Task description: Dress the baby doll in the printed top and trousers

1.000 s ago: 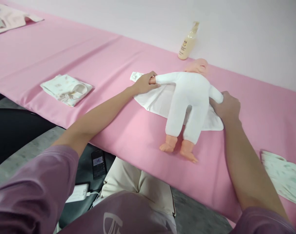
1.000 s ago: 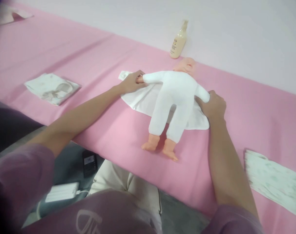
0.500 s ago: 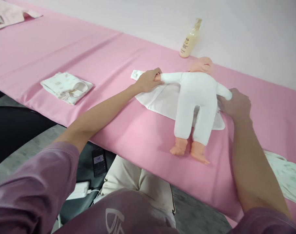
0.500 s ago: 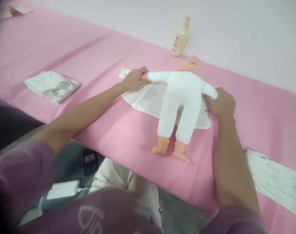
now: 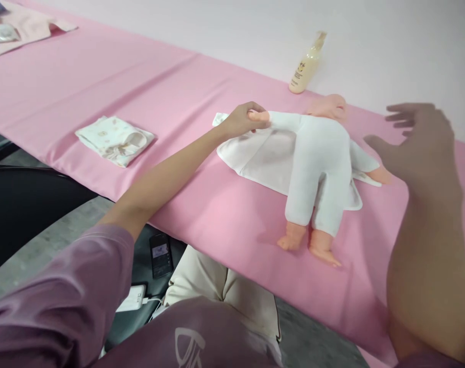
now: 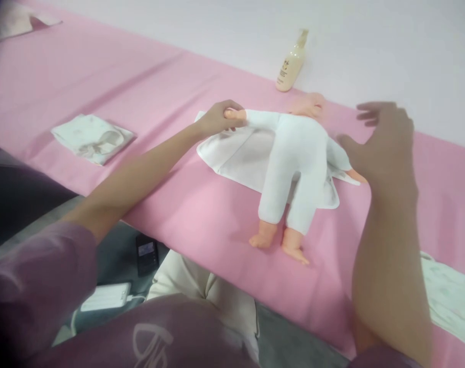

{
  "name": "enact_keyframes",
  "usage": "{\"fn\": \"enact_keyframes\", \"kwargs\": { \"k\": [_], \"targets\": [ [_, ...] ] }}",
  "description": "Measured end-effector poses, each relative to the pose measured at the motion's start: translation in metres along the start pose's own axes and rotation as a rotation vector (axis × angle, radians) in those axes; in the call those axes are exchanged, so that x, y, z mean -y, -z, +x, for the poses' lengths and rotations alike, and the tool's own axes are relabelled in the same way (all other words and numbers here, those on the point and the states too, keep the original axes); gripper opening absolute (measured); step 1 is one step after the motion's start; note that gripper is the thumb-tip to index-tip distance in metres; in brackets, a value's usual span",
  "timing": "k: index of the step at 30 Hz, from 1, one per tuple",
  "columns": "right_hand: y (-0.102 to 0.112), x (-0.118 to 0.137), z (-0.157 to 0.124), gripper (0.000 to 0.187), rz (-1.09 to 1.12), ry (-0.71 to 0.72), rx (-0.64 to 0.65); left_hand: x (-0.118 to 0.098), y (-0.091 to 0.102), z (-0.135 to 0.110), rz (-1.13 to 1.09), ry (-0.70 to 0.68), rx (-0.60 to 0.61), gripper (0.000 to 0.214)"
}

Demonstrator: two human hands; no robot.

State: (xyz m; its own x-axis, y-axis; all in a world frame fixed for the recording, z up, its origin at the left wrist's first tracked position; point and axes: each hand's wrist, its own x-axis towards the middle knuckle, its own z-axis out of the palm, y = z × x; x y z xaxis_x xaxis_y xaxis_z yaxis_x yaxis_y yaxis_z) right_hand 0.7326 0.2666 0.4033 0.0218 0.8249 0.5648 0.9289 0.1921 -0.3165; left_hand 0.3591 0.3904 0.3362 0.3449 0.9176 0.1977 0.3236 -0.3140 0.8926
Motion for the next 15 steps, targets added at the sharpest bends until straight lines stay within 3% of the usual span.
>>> {"fn": "enact_keyframes", "kwargs": {
  "k": [1, 3, 6, 10, 15],
  "targets": [
    [0.000, 0.021, 0.003, 0.061, 0.063, 0.099, -0.014, -0.002, 0.001, 0.000, -0.032, -0.006, 0.007, 0.039],
    [-0.011, 0.059, 0.012, 0.054, 0.183, 0.204, 0.076, -0.003, 0.002, 0.000, -0.084, -0.029, 0.025, 0.036],
    [-0.050, 0.090, 0.033, 0.057, 0.227, 0.337, 0.234, 0.002, 0.002, 0.002, -0.154, -0.086, 0.063, 0.034],
    [-0.103, 0.092, 0.058, 0.069, 0.264, 0.356, 0.454, 0.011, 0.001, 0.007, -0.183, -0.148, 0.062, 0.037],
    [-0.130, 0.086, 0.059, 0.060, 0.324, 0.348, 0.456, 0.022, -0.004, 0.009, -0.039, -0.230, 0.023, 0.025]
  ]
}}
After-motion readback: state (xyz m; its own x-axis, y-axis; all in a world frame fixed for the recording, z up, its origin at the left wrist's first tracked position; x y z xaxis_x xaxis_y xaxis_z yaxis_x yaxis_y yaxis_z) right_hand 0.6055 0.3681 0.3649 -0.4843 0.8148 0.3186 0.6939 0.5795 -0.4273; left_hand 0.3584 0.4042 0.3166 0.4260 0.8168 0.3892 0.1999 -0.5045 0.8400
